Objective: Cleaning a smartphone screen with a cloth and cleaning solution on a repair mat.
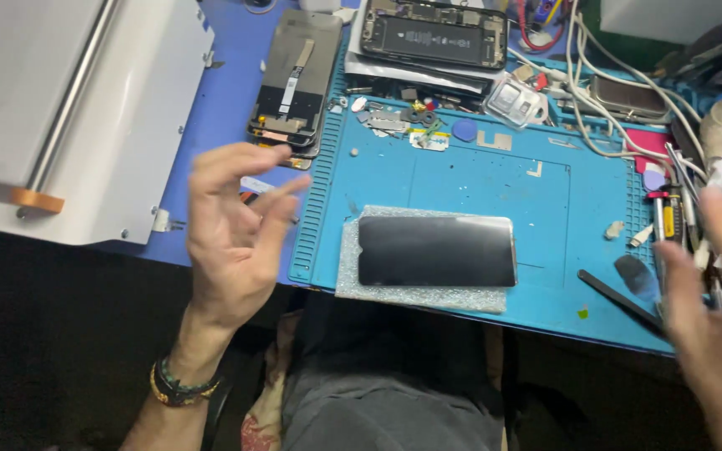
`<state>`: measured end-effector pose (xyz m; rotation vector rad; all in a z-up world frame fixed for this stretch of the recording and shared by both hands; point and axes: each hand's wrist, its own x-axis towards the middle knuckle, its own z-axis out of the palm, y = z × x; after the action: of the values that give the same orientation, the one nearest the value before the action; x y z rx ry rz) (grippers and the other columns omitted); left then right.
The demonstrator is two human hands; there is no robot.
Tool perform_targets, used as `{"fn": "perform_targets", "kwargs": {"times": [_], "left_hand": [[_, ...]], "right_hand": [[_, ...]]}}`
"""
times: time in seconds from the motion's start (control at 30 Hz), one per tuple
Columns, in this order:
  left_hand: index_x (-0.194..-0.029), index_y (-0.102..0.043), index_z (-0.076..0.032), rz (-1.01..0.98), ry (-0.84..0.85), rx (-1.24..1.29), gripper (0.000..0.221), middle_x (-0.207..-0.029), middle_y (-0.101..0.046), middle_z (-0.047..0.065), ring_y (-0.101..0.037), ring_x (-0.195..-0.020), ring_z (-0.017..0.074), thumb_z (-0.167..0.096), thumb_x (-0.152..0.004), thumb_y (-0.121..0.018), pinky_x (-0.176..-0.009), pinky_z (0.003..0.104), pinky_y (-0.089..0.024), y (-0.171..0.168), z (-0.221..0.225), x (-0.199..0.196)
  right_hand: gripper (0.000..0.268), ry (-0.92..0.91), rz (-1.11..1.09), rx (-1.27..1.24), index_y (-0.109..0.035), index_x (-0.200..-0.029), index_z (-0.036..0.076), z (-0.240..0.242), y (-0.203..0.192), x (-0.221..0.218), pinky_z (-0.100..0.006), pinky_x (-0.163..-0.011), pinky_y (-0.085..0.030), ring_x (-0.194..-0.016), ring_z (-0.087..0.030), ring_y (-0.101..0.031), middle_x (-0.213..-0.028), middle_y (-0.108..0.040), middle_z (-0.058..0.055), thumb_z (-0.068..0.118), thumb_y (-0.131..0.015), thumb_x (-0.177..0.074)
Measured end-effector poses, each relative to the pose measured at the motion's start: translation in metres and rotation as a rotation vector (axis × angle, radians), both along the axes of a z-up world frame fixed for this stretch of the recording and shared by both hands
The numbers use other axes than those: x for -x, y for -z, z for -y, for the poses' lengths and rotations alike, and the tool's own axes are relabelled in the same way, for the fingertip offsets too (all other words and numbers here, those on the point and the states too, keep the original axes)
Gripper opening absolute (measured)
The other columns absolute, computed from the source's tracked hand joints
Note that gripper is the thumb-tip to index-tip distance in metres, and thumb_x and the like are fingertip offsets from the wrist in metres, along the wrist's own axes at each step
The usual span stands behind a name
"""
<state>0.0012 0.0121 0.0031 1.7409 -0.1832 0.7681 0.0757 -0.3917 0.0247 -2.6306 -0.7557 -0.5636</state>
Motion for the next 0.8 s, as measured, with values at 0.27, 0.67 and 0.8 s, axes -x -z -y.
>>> {"fn": "perform_targets", "kwargs": {"times": [0.27,0.67,0.8], "left_hand": [[-0.068,-0.061,-0.005,0.341,-0.088,-0.514,0.056,-0.054,-0.045,0.004,-0.039,-0.042,0.0185,-0.039,-0.108,-0.041,-0.047,0.033,-0.029,-0.012,-0.011,0.023],[-0.108,-0.070,-0.002,0.144,-0.206,-0.520,0.026,-0.066,-0.052,-0.002,-0.053,-0.059,0.0167,-0.025,-0.101,-0.060,-0.059,0.031,-0.044,0.009,-0.033,0.066],[-0.123,-0.061,-0.002,0.134,-0.201,-0.457,0.028,-0.068,-0.059,-0.002,-0.051,-0.058,0.0145,-0.022,-0.103,-0.064,-0.061,0.030,-0.043,0.019,-0.030,0.069]], "right_hand": [[0.072,-0.606,-0.168,0.195,-0.054,-0.147,0.007,-0.102,-0.010,-0.016,-0.055,-0.121,-0.039,-0.138,-0.032,-0.056,-0.151,-0.058,-0.012,0.040,-0.074,-0.086],[0.080,-0.536,-0.413,0.425,-0.055,-0.145,0.017,-0.123,-0.007,-0.035,-0.045,-0.092,-0.049,-0.110,-0.031,-0.058,-0.132,-0.059,-0.009,0.049,-0.082,-0.076],[0.085,-0.480,-0.408,0.365,-0.054,-0.144,0.011,-0.122,-0.016,-0.033,-0.047,-0.092,-0.052,-0.114,-0.032,-0.061,-0.133,-0.057,-0.012,0.044,-0.086,-0.073]]}}
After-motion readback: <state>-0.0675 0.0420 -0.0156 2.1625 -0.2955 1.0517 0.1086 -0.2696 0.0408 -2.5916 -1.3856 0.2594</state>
